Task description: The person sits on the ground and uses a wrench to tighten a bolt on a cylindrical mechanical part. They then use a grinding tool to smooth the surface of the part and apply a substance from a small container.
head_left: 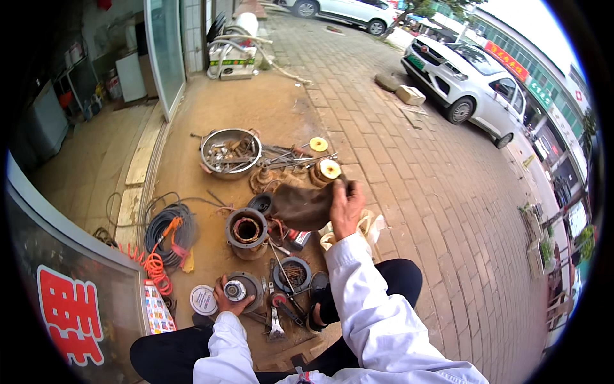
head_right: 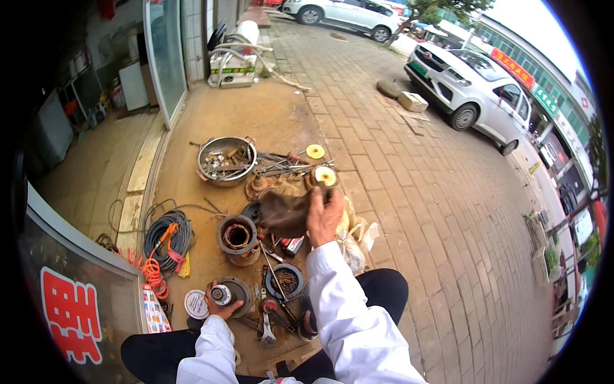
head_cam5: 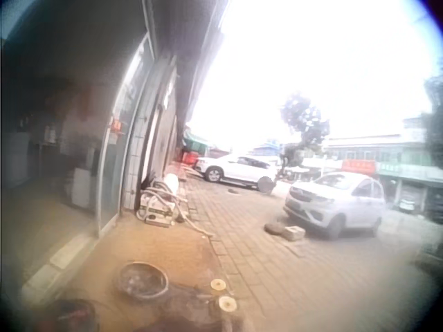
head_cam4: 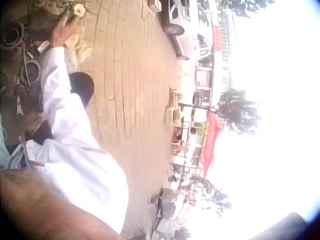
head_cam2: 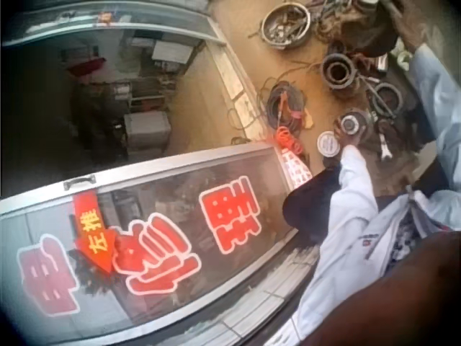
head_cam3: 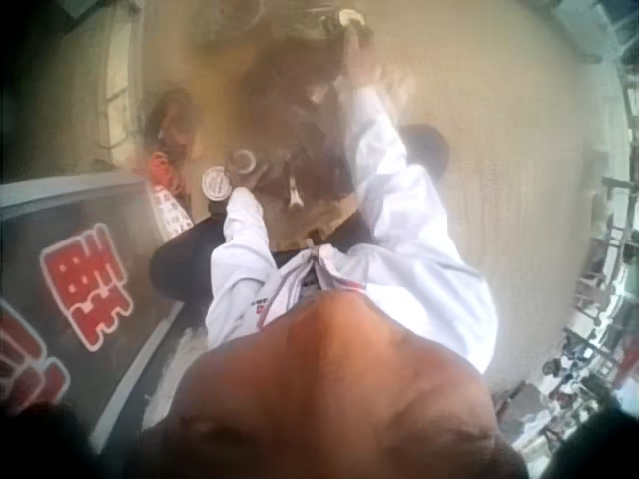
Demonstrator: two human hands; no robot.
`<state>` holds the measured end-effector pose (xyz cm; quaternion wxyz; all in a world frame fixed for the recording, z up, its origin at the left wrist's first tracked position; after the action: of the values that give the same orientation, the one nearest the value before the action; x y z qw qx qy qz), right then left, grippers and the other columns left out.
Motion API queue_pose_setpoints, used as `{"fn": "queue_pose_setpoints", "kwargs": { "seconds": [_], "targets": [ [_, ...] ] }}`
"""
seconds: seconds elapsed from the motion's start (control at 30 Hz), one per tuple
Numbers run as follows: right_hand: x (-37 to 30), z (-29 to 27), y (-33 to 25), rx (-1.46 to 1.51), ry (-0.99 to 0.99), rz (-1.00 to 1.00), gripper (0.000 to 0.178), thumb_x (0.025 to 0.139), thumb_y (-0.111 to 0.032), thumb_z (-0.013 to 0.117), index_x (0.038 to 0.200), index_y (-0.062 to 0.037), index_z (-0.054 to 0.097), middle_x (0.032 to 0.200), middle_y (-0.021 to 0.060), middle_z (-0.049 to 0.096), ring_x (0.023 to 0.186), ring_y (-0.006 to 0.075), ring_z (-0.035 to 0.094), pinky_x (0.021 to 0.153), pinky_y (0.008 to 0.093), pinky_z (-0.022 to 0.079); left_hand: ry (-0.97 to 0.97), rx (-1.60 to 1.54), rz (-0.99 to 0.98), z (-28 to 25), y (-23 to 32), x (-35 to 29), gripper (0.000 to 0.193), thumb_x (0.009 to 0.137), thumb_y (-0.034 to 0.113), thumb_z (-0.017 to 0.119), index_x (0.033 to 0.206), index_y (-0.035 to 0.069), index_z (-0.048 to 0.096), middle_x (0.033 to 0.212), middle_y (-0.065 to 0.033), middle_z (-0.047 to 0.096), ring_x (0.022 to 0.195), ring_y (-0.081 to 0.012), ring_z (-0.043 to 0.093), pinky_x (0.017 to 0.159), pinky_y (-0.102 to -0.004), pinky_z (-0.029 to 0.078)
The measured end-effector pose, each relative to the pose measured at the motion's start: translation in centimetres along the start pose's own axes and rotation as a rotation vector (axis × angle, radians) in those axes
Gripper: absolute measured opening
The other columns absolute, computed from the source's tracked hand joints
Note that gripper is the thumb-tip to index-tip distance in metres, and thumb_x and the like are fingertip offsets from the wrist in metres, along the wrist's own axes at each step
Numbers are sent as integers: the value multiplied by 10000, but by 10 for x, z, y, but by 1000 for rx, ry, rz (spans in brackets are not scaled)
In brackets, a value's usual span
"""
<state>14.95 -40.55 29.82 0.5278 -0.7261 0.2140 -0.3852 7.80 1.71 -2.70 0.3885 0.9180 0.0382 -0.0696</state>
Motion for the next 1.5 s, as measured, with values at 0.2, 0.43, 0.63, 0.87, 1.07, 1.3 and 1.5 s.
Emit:
{"fn": "queue_pose_setpoints", "kwargs": {
  "seconds": [0.2,0.43,0.63,0.87,1.07,1.3,1.5],
  "targets": [
    [-71,59,-36,-227,-540,-98,303,864,-232,693,920,58,627,827,264,656,754,316,644,721,422,493,-303,476,-29,-96,-9,28,1292,519,445,948,1564,135,255,1556,-249,303,1451,-487,219,1183,-564,248],
    [-140,101,107,79,-860,398,273,781,-39,681,1022,84,716,892,108,718,740,143,641,670,300,513,209,447,441,-354,181,16,713,749,257,818,1361,16,541,1262,-255,596,1182,-415,566,1027,-453,443],
    [-191,171,94,-87,-1197,205,298,818,-72,706,1099,24,726,939,66,740,849,127,655,795,285,520,281,556,125,-396,137,-35,703,742,274,812,1357,45,557,1354,-189,562,1254,-392,516,1074,-431,421],
    [-300,275,50,-351,-1777,-152,321,802,-134,770,1089,2,723,956,164,748,877,205,688,818,350,521,317,546,275,-379,155,-32,672,718,224,836,1316,57,577,1349,-162,544,1239,-380,502,1039,-438,438],
    [-382,310,153,-539,-2055,-725,364,760,-263,772,1057,-59,721,960,213,711,963,388,676,841,434,541,300,593,239,-369,163,-20,632,722,183,839,1288,47,594,1315,-140,558,1237,-356,505,1023,-444,443],
    [-387,313,137,-490,-2088,-652,423,719,-333,799,1048,-77,725,956,230,696,939,423,667,827,463,546,291,604,238,-373,173,-21,627,725,156,835,1290,39,590,1315,-156,555,1220,-366,519,1018,-445,449],
    [-332,304,194,-522,-1752,-352,430,729,-227,836,1011,64,694,867,271,682,869,400,688,756,412,535,305,610,301,-368,175,-23,635,733,173,834,1303,47,585,1344,-181,535,1244,-390,502,1036,-448,439]
  ]
}}
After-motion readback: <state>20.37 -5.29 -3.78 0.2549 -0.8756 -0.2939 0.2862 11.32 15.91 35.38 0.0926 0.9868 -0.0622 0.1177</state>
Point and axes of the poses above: each hand's wrist, its own x-axis towards the middle knuckle, its own z-axis out of the palm, y = z × x, the point moved 10 cm from there along x, towards the middle knuckle
